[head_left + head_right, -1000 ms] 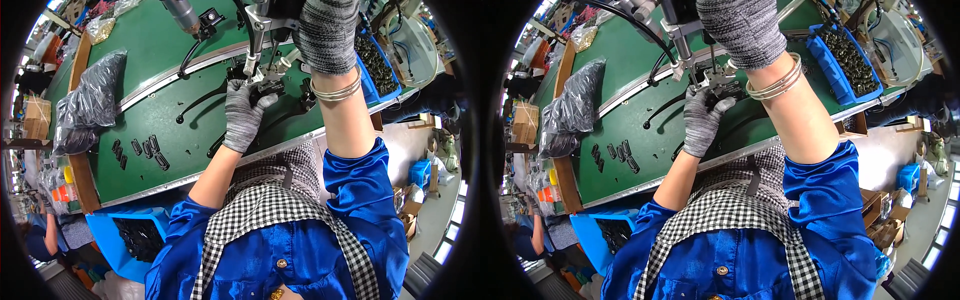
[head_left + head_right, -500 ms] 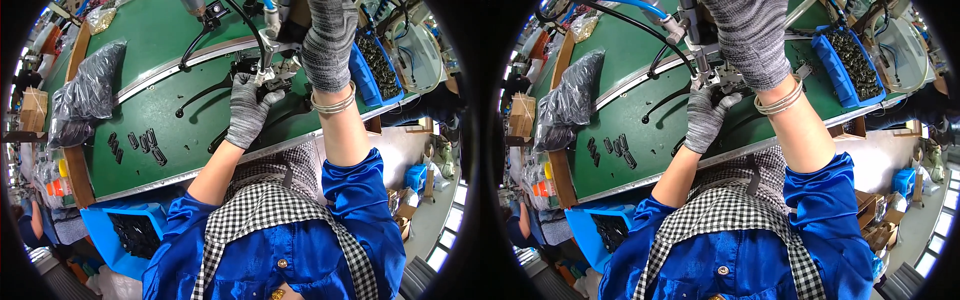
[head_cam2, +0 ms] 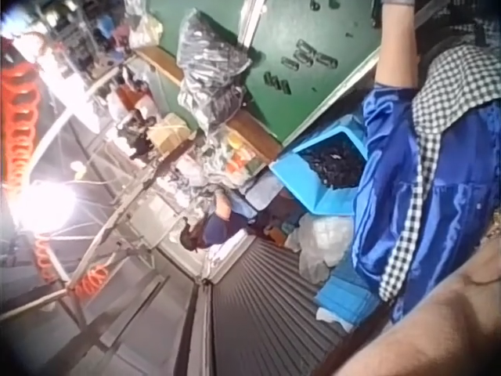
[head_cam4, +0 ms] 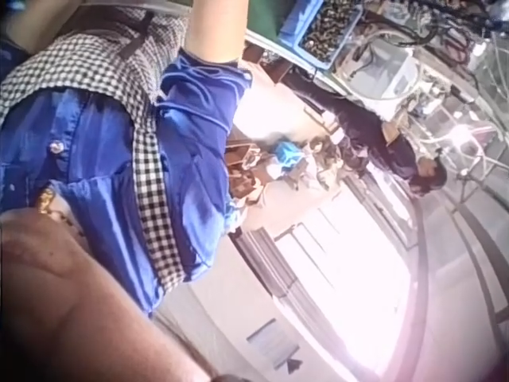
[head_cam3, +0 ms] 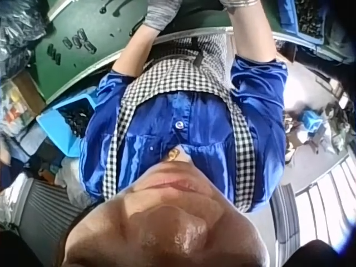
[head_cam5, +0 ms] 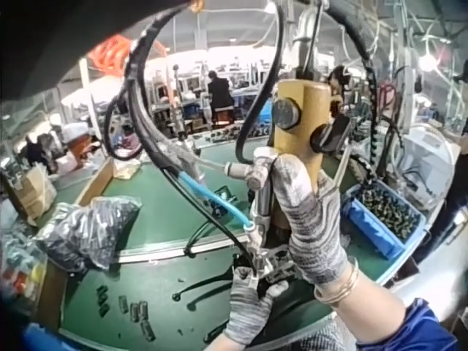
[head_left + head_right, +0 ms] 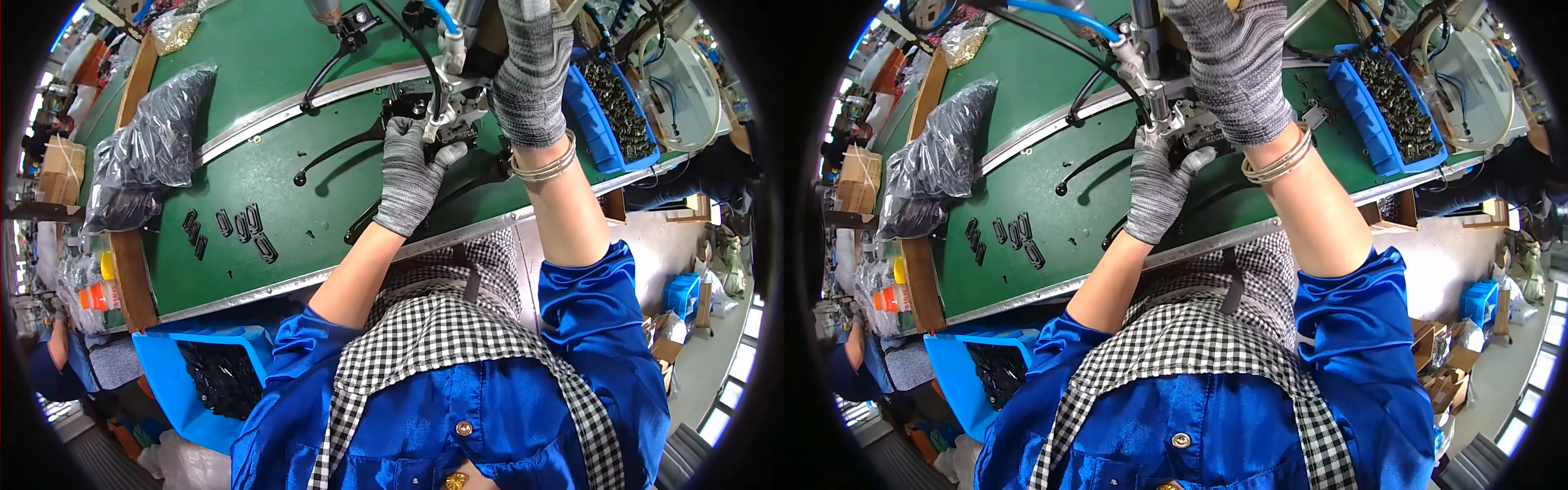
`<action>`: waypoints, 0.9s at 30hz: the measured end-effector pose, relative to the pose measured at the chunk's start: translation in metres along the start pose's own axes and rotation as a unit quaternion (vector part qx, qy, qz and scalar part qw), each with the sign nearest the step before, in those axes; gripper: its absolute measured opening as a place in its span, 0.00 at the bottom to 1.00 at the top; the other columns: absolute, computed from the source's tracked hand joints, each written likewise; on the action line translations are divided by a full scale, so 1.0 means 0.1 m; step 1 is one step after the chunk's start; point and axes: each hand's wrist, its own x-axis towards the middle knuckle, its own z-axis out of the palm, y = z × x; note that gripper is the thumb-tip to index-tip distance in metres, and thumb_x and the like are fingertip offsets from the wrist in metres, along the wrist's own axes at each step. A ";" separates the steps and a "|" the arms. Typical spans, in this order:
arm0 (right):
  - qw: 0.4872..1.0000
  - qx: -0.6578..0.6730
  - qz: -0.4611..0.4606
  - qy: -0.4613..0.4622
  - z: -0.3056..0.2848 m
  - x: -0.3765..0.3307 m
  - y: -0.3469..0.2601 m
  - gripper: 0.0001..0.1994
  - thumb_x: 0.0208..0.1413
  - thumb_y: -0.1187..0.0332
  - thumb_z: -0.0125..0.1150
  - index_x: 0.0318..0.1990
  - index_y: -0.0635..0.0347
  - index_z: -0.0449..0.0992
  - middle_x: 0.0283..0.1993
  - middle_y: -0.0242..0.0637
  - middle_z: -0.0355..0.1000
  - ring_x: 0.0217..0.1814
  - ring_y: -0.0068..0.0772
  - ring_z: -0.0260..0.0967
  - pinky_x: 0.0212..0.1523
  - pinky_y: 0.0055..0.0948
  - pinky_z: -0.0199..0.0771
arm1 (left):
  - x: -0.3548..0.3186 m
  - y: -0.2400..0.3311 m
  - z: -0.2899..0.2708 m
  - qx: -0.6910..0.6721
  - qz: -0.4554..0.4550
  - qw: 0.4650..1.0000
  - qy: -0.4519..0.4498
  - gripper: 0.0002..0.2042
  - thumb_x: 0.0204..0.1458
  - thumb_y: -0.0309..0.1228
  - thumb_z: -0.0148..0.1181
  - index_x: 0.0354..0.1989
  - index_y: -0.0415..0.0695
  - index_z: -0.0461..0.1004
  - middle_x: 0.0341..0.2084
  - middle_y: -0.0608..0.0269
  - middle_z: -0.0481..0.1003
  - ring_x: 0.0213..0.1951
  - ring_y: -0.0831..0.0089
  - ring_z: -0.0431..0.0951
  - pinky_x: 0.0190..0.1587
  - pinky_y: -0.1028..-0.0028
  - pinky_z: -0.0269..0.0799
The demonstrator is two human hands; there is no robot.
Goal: Assembling small mechanical components using a pneumatic screwdriver on a factory line.
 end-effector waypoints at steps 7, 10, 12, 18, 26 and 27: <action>1.000 0.005 -0.018 0.004 -0.50 0.68 0.36 0.16 0.59 0.57 0.63 0.44 0.63 0.75 0.33 0.28 0.73 0.31 0.15 0.66 0.32 0.19 0.68 | 0.04 0.09 0.05 -0.101 -0.031 0.994 -0.014 0.26 0.41 0.39 0.73 0.47 0.38 0.73 0.40 0.52 0.68 0.42 0.58 0.70 0.48 0.64 0.69; 1.000 -0.005 -0.027 0.012 -0.54 0.93 0.54 0.16 0.59 0.57 0.63 0.44 0.63 0.75 0.33 0.28 0.73 0.31 0.15 0.66 0.32 0.19 0.68 | 0.27 0.02 -0.23 -0.040 -0.043 0.996 0.064 0.24 0.42 0.38 0.73 0.47 0.40 0.75 0.42 0.52 0.69 0.45 0.57 0.70 0.50 0.65 0.69; 0.999 -0.013 -0.030 0.014 -0.42 0.92 0.50 0.17 0.59 0.57 0.63 0.44 0.63 0.75 0.33 0.28 0.73 0.31 0.15 0.66 0.32 0.19 0.68 | 0.48 -0.18 -0.31 -0.004 -0.019 1.000 0.022 0.24 0.42 0.38 0.73 0.47 0.41 0.75 0.42 0.52 0.69 0.45 0.57 0.71 0.51 0.65 0.69; 0.999 -0.029 -0.020 0.010 0.11 0.74 0.61 0.17 0.59 0.57 0.63 0.44 0.63 0.75 0.34 0.28 0.73 0.31 0.15 0.66 0.32 0.19 0.68 | 0.51 -0.41 -0.35 -0.039 -0.037 0.996 -0.070 0.21 0.44 0.39 0.71 0.46 0.43 0.76 0.40 0.52 0.69 0.44 0.57 0.71 0.50 0.64 0.71; 0.998 -0.064 0.001 -0.008 0.02 0.50 0.58 0.17 0.59 0.58 0.62 0.45 0.63 0.74 0.34 0.28 0.73 0.31 0.15 0.66 0.32 0.19 0.67 | 0.38 -0.21 -0.39 0.004 -0.046 0.995 -0.088 0.20 0.47 0.35 0.70 0.48 0.41 0.75 0.41 0.56 0.69 0.44 0.64 0.72 0.51 0.68 0.70; 0.998 -0.067 0.002 -0.011 0.01 0.50 0.58 0.17 0.59 0.58 0.62 0.45 0.63 0.74 0.34 0.28 0.73 0.32 0.15 0.66 0.32 0.19 0.67 | 0.37 -0.22 -0.39 0.004 -0.047 0.995 -0.088 0.20 0.47 0.35 0.70 0.48 0.41 0.75 0.41 0.56 0.69 0.44 0.64 0.72 0.51 0.68 0.70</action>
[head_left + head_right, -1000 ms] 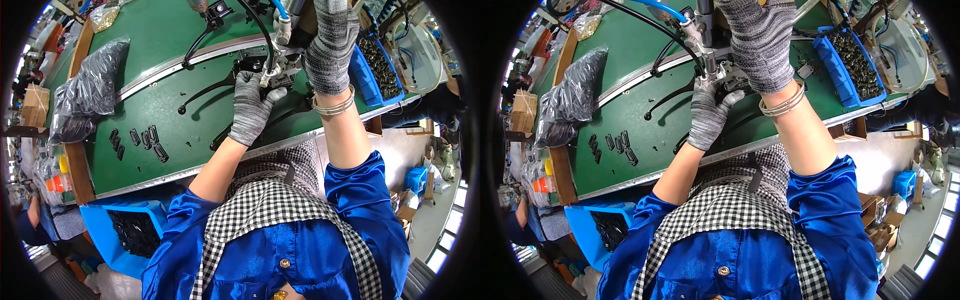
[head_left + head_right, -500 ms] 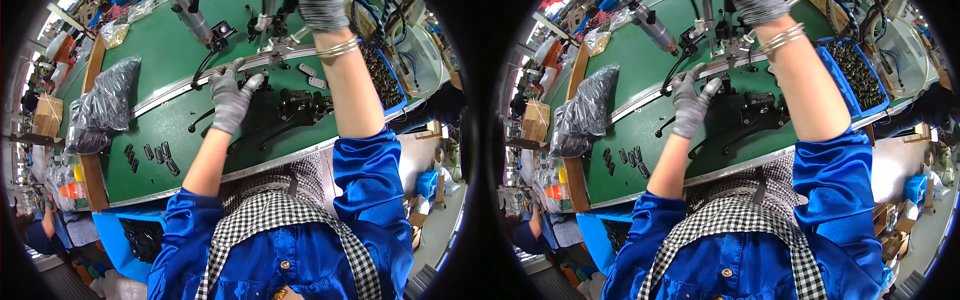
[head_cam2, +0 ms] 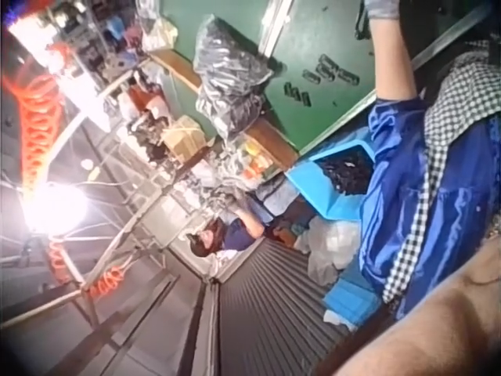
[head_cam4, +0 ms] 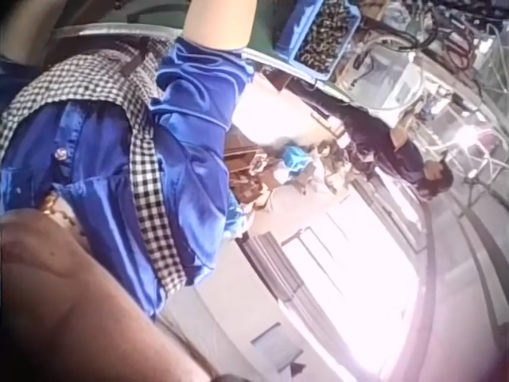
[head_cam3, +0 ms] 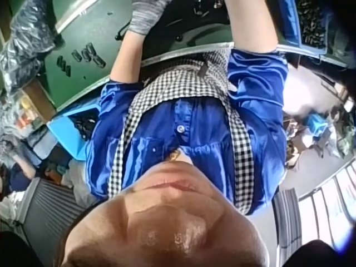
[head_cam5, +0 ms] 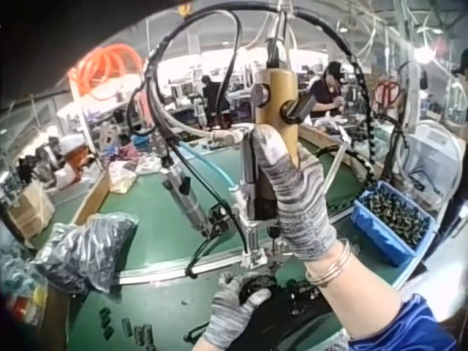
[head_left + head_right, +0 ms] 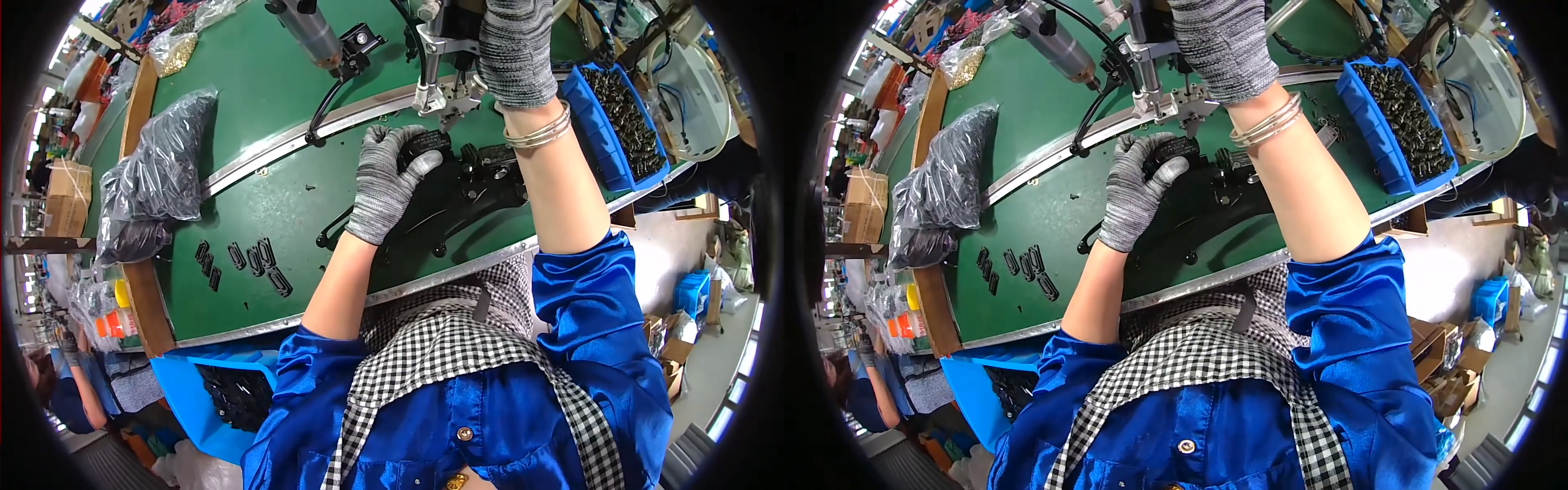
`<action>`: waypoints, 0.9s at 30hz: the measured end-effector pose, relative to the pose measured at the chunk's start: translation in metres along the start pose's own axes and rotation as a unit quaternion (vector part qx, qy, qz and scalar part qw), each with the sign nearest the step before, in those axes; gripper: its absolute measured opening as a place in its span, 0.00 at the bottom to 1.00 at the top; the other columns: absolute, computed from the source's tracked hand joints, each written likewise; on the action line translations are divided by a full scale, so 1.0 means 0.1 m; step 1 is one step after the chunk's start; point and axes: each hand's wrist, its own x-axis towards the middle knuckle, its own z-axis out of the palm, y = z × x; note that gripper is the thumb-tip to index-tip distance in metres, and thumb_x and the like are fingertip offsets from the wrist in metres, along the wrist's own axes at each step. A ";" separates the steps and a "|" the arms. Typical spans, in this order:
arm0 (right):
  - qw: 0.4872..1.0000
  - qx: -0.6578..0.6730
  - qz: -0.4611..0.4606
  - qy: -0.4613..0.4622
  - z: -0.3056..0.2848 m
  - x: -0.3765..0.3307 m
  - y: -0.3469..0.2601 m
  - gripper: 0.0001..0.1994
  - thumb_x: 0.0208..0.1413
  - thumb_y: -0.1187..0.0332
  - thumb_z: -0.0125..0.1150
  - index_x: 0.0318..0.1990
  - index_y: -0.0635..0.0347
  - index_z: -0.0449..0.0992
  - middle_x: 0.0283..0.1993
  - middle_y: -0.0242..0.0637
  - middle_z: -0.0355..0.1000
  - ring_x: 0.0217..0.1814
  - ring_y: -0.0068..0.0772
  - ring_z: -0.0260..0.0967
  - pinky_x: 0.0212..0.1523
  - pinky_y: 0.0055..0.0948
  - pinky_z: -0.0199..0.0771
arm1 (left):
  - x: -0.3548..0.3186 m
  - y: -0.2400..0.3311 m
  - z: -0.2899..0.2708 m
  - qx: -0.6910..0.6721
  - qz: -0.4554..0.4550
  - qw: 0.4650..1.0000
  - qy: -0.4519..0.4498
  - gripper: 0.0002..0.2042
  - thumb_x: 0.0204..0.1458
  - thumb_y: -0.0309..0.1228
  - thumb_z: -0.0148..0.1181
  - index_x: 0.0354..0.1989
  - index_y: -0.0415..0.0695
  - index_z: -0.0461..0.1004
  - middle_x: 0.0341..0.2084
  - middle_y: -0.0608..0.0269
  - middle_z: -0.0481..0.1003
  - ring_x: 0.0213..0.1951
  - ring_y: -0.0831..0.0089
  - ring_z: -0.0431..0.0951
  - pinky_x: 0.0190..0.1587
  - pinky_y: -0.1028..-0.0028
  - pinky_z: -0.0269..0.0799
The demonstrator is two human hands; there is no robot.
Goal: Assembling small mechanical components using a pneumatic screwdriver on a factory line.
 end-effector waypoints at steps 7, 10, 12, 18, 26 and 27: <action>1.000 -0.025 0.005 -0.010 0.03 -0.05 0.02 0.17 0.59 0.58 0.62 0.45 0.63 0.74 0.35 0.28 0.73 0.32 0.15 0.65 0.33 0.19 0.67 | 0.01 -0.05 0.04 -0.031 0.018 0.999 0.011 0.22 0.43 0.40 0.71 0.44 0.41 0.76 0.38 0.51 0.69 0.40 0.56 0.71 0.48 0.62 0.71; 0.999 -0.034 0.009 -0.017 0.04 -0.05 0.05 0.17 0.59 0.58 0.62 0.45 0.63 0.74 0.35 0.28 0.73 0.32 0.15 0.65 0.33 0.19 0.67 | 0.01 -0.03 0.04 -0.035 0.012 0.999 0.017 0.22 0.44 0.40 0.71 0.44 0.41 0.76 0.38 0.51 0.69 0.40 0.56 0.71 0.47 0.62 0.71; 0.999 -0.039 0.011 -0.021 0.03 -0.07 0.05 0.17 0.59 0.58 0.62 0.46 0.64 0.74 0.35 0.28 0.73 0.32 0.15 0.65 0.33 0.19 0.67 | 0.01 -0.04 0.05 -0.037 0.009 0.999 0.020 0.21 0.44 0.40 0.71 0.44 0.41 0.76 0.37 0.50 0.69 0.40 0.56 0.71 0.47 0.62 0.71; 0.998 -0.058 0.011 -0.029 0.03 -0.09 0.00 0.17 0.59 0.58 0.62 0.46 0.64 0.74 0.35 0.28 0.73 0.32 0.15 0.65 0.33 0.19 0.67 | 0.01 -0.06 0.06 -0.010 0.037 0.999 0.028 0.21 0.44 0.40 0.71 0.44 0.41 0.76 0.37 0.51 0.70 0.41 0.56 0.71 0.47 0.62 0.71; 0.991 -0.021 0.118 -0.062 -0.13 -0.02 -0.13 0.17 0.59 0.59 0.62 0.47 0.63 0.74 0.34 0.26 0.71 0.32 0.15 0.62 0.32 0.19 0.65 | -0.01 -0.02 0.15 -0.072 -0.003 0.996 0.047 0.24 0.42 0.42 0.73 0.44 0.41 0.76 0.38 0.53 0.68 0.40 0.58 0.71 0.46 0.63 0.72; 0.991 -0.021 0.116 -0.062 -0.16 0.01 -0.12 0.17 0.59 0.59 0.62 0.47 0.63 0.74 0.34 0.26 0.71 0.32 0.15 0.62 0.32 0.19 0.65 | -0.01 -0.02 0.17 -0.069 -0.007 0.996 0.051 0.24 0.41 0.42 0.73 0.45 0.41 0.76 0.38 0.53 0.68 0.40 0.58 0.71 0.46 0.63 0.72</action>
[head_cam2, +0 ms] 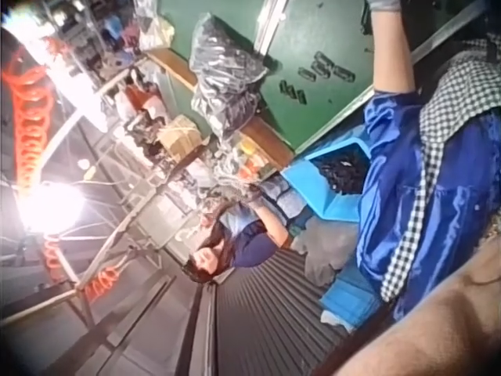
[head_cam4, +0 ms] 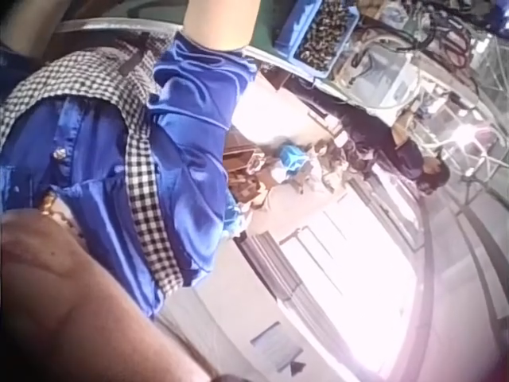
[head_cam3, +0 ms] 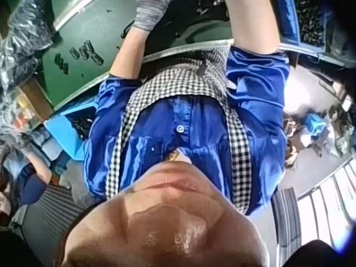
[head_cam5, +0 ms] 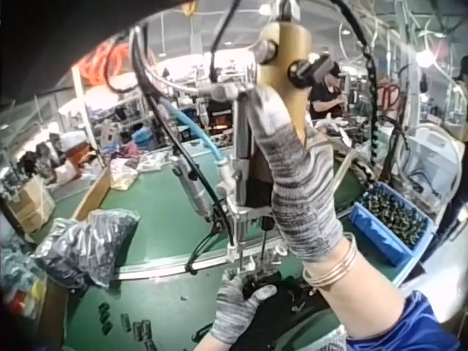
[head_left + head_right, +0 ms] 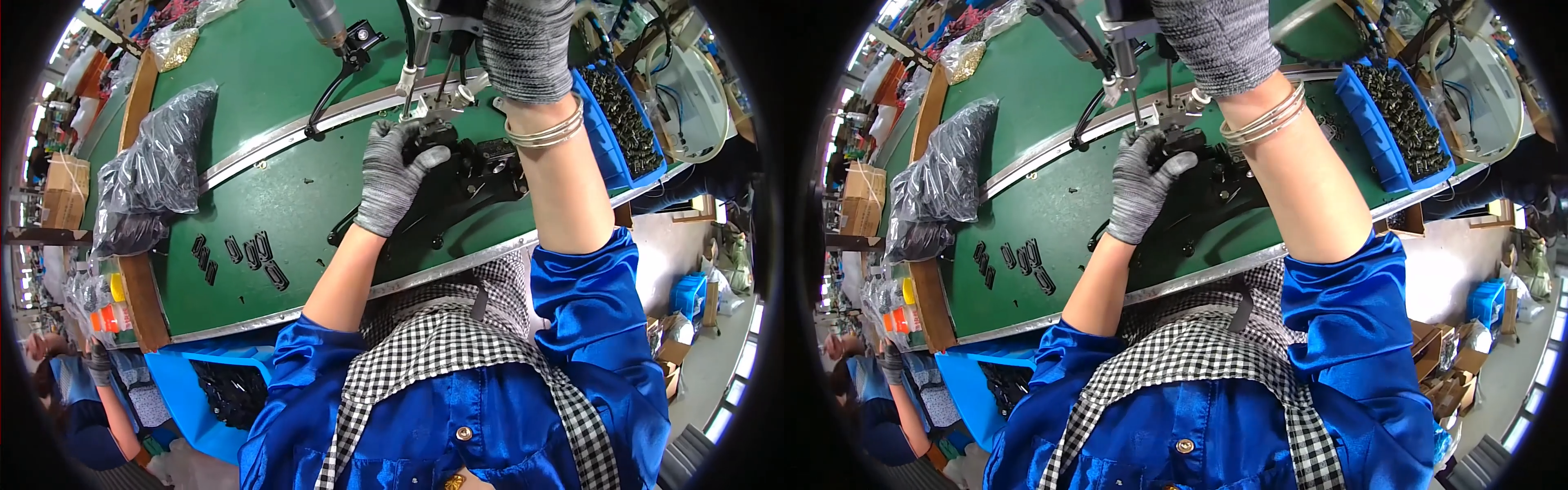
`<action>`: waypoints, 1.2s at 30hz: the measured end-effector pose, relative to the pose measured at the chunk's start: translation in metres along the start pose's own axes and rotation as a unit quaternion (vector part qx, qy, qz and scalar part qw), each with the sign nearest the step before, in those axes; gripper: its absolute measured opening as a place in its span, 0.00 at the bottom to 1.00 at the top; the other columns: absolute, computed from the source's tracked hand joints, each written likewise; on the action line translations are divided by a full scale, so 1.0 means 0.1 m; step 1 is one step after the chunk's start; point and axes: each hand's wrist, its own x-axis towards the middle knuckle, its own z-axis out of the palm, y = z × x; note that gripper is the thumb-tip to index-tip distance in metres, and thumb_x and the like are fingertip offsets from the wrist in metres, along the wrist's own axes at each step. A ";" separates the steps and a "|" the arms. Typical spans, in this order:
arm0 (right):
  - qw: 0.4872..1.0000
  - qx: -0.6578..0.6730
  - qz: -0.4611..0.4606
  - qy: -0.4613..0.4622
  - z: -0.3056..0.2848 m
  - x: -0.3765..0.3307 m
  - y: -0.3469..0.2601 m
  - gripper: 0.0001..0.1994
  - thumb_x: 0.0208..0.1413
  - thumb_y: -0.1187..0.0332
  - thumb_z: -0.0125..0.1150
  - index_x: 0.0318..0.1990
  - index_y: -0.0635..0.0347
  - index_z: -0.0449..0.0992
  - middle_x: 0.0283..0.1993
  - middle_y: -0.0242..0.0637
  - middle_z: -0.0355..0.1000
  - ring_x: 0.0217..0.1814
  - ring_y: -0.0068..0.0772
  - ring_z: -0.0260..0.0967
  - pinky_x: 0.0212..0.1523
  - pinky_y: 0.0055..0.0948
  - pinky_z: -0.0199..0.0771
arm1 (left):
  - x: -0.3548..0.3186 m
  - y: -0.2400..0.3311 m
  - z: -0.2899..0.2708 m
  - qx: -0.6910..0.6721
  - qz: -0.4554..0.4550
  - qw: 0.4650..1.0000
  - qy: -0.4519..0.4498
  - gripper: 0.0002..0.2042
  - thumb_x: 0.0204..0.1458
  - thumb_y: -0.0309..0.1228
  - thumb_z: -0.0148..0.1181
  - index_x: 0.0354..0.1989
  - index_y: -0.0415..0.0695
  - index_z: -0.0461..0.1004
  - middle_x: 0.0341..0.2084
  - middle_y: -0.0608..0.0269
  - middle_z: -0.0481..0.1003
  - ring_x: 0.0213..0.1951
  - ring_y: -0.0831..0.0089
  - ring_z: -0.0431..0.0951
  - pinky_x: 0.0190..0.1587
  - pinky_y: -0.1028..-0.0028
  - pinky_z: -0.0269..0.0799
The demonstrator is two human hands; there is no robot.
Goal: Assembling small mechanical components using a pneumatic screwdriver on a factory line.
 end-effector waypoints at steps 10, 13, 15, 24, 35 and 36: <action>1.000 -0.008 -0.018 -0.014 0.20 -0.17 -0.12 0.16 0.59 0.59 0.62 0.46 0.63 0.74 0.33 0.26 0.71 0.31 0.15 0.62 0.31 0.19 0.65 | 0.01 -0.05 0.05 0.018 0.013 0.999 -0.026 0.29 0.39 0.45 0.74 0.47 0.41 0.75 0.40 0.51 0.67 0.41 0.57 0.70 0.46 0.63 0.71; 1.000 -0.007 -0.019 -0.019 0.29 -0.23 -0.12 0.16 0.59 0.58 0.62 0.46 0.62 0.74 0.32 0.25 0.71 0.31 0.15 0.62 0.31 0.19 0.65 | 0.00 -0.17 0.07 -0.004 0.013 1.000 -0.019 0.30 0.39 0.46 0.74 0.48 0.41 0.74 0.40 0.50 0.66 0.42 0.56 0.70 0.46 0.62 0.71; 1.000 -0.007 -0.019 -0.023 0.27 -0.27 -0.12 0.16 0.59 0.58 0.62 0.46 0.62 0.74 0.32 0.25 0.70 0.31 0.15 0.62 0.31 0.19 0.65 | 0.00 -0.26 0.09 -0.009 -0.004 0.999 -0.032 0.31 0.39 0.46 0.74 0.49 0.41 0.74 0.41 0.50 0.66 0.42 0.55 0.69 0.47 0.61 0.70; 0.999 -0.020 -0.023 -0.031 0.29 -0.37 -0.12 0.16 0.59 0.58 0.62 0.45 0.62 0.75 0.31 0.25 0.70 0.30 0.15 0.62 0.30 0.19 0.64 | -0.01 -0.22 0.11 -0.080 -0.031 0.995 -0.046 0.32 0.40 0.49 0.72 0.51 0.43 0.73 0.42 0.46 0.66 0.44 0.53 0.69 0.49 0.59 0.68; 0.998 -0.008 -0.065 -0.019 0.35 -0.34 -0.26 0.15 0.59 0.58 0.62 0.44 0.62 0.75 0.30 0.25 0.70 0.30 0.15 0.61 0.30 0.19 0.64 | -0.02 -0.18 0.07 0.058 0.019 0.998 -0.012 0.30 0.41 0.51 0.70 0.48 0.43 0.75 0.43 0.45 0.68 0.45 0.52 0.70 0.50 0.59 0.68; 0.997 -0.008 -0.073 -0.013 0.32 -0.30 -0.26 0.15 0.59 0.58 0.62 0.44 0.62 0.75 0.30 0.25 0.70 0.30 0.15 0.61 0.30 0.19 0.64 | 0.01 -0.18 0.08 0.078 0.010 0.997 -0.011 0.29 0.41 0.51 0.70 0.47 0.42 0.76 0.43 0.44 0.69 0.45 0.52 0.70 0.51 0.59 0.68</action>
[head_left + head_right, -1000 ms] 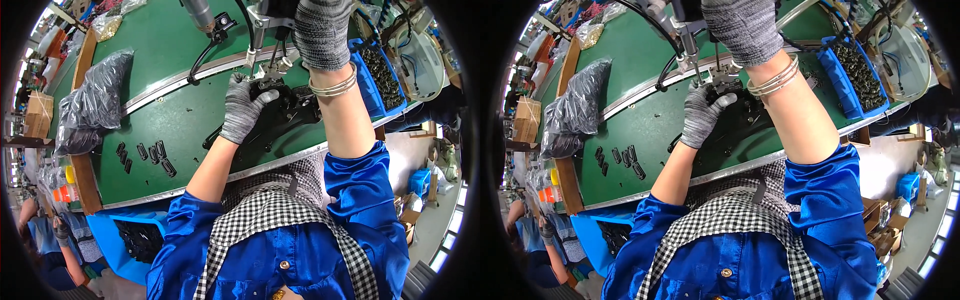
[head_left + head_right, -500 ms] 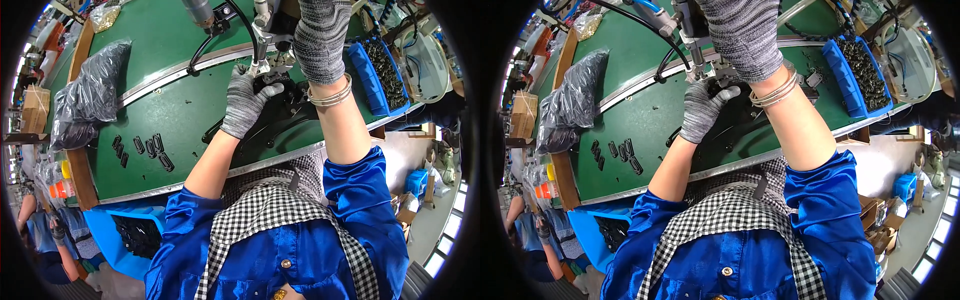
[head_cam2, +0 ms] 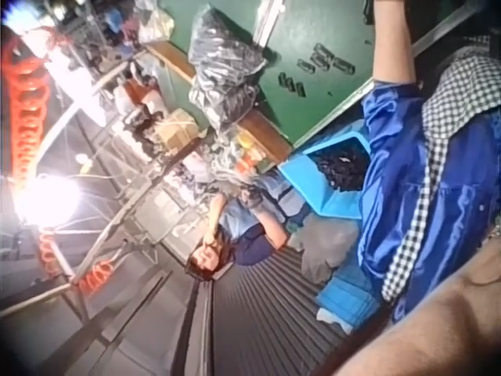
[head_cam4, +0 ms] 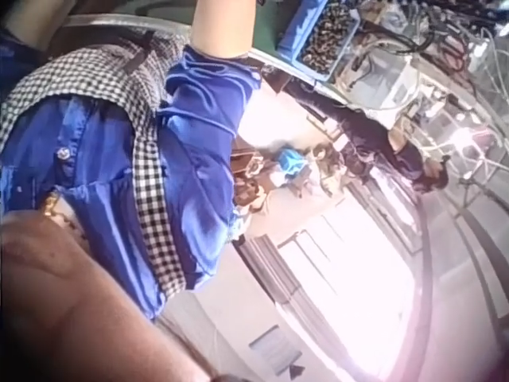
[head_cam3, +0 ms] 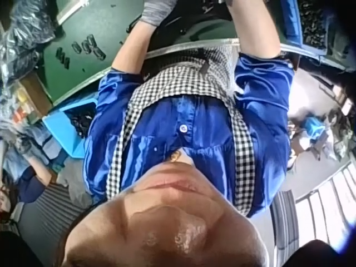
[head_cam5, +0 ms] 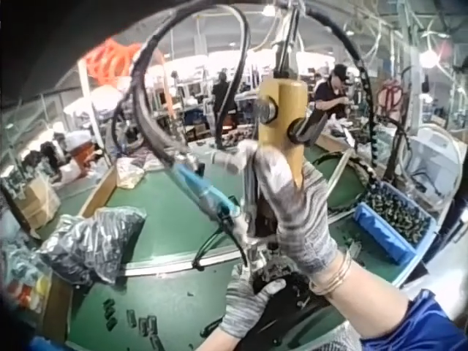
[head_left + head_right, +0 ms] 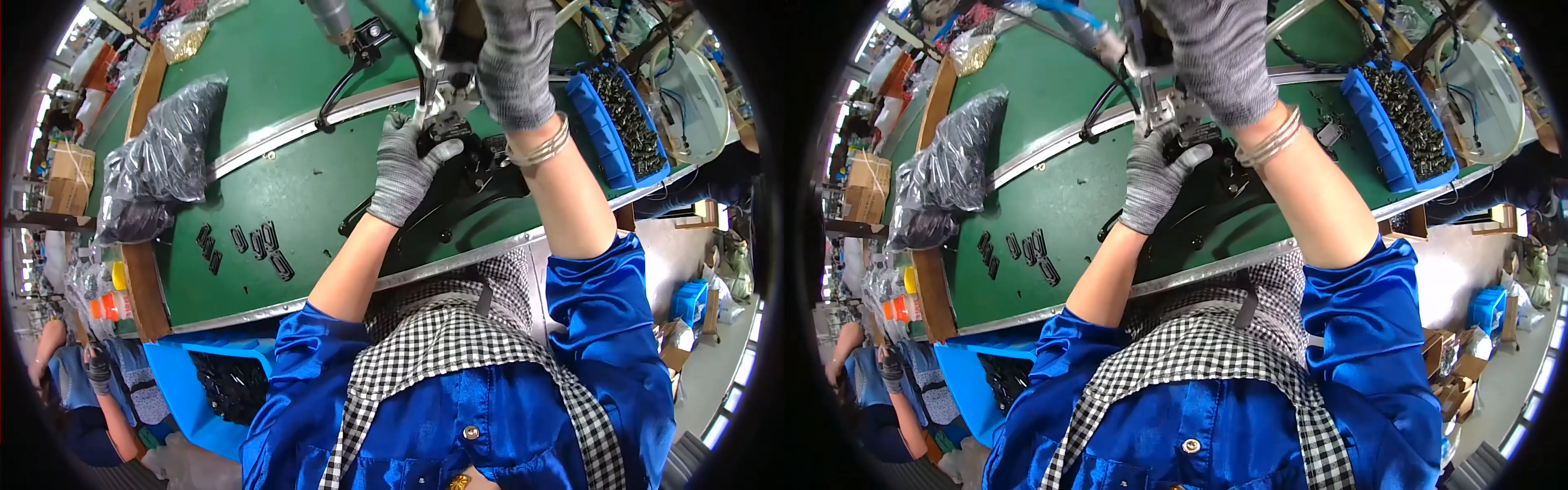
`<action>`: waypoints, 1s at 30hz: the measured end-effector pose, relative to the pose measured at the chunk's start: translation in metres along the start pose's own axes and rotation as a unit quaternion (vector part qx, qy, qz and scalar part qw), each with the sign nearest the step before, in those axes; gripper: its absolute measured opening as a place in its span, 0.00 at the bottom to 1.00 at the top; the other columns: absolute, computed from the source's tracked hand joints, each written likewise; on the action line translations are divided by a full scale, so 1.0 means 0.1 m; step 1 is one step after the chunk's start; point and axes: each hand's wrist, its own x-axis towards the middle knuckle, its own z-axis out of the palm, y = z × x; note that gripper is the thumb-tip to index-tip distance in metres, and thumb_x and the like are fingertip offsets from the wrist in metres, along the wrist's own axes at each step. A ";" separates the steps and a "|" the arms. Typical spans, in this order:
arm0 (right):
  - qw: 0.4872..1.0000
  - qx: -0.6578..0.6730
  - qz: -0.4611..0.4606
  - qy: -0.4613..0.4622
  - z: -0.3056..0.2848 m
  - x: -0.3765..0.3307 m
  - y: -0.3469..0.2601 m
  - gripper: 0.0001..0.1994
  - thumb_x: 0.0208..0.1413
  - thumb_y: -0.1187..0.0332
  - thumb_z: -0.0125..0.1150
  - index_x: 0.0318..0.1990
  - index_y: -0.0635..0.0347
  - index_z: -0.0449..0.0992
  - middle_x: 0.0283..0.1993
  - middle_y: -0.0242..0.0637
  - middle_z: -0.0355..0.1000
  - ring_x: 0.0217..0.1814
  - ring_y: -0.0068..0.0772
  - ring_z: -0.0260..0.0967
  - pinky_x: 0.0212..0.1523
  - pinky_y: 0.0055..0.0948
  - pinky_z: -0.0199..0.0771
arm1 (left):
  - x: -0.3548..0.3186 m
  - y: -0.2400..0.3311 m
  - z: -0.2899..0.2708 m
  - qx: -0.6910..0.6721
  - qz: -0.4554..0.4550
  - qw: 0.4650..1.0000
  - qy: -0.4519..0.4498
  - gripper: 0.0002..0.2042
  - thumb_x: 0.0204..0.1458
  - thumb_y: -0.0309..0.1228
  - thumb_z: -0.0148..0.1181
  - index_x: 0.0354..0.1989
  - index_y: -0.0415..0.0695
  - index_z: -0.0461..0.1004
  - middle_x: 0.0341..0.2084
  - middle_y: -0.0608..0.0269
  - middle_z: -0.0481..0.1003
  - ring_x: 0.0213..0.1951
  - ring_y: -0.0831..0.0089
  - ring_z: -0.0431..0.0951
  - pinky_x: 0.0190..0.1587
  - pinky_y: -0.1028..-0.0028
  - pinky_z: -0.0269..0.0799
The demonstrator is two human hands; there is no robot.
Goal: Assembling small mechanical components using a pneumatic screwdriver on a factory line.
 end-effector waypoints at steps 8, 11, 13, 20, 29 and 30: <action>0.997 -0.030 -0.033 0.063 -1.15 0.75 0.46 0.15 0.59 0.58 0.62 0.44 0.61 0.75 0.29 0.24 0.69 0.29 0.15 0.61 0.29 0.19 0.63 | 0.03 0.06 -0.41 -0.017 -0.033 0.999 0.022 0.24 0.45 0.47 0.69 0.44 0.41 0.76 0.42 0.49 0.70 0.42 0.54 0.72 0.49 0.61 0.69; 0.996 -0.023 -0.036 0.077 -1.38 0.54 0.39 0.14 0.59 0.59 0.62 0.43 0.61 0.75 0.28 0.24 0.69 0.28 0.15 0.61 0.28 0.20 0.63 | 0.03 -0.45 -0.75 -0.006 -0.059 0.997 0.055 0.25 0.44 0.44 0.70 0.46 0.42 0.74 0.44 0.50 0.70 0.44 0.56 0.72 0.50 0.61 0.68; 0.996 -0.002 -0.035 0.087 -1.56 0.20 0.34 0.13 0.58 0.60 0.63 0.41 0.60 0.75 0.26 0.25 0.68 0.26 0.16 0.61 0.26 0.21 0.63 | -0.02 -0.39 -0.80 0.051 -0.046 0.994 0.084 0.27 0.43 0.44 0.71 0.49 0.42 0.73 0.45 0.51 0.69 0.47 0.57 0.71 0.52 0.61 0.68; 0.877 -0.338 0.156 -0.305 -2.24 -0.85 0.49 0.27 0.48 0.58 0.72 0.53 0.60 0.71 0.41 0.43 0.74 0.42 0.35 0.72 0.47 0.33 0.73 | -0.13 0.85 0.16 0.219 0.079 0.971 -0.061 0.33 0.38 0.42 0.74 0.53 0.42 0.69 0.48 0.51 0.67 0.53 0.54 0.67 0.56 0.55 0.64; 0.881 -0.238 0.178 -0.368 -1.53 -1.03 0.49 0.27 0.44 0.61 0.73 0.51 0.61 0.71 0.42 0.48 0.74 0.46 0.48 0.72 0.49 0.38 0.72 | -0.18 0.48 -0.26 0.225 -0.014 0.973 -0.044 0.27 0.37 0.38 0.74 0.46 0.42 0.73 0.48 0.50 0.68 0.49 0.51 0.70 0.55 0.59 0.67; 0.883 -0.231 0.173 -0.370 -1.40 -1.00 0.53 0.27 0.44 0.61 0.73 0.51 0.61 0.71 0.42 0.48 0.74 0.46 0.48 0.72 0.49 0.38 0.72 | -0.22 0.37 -0.42 0.249 -0.010 0.968 -0.031 0.27 0.37 0.38 0.74 0.47 0.42 0.73 0.48 0.50 0.68 0.49 0.51 0.70 0.54 0.59 0.67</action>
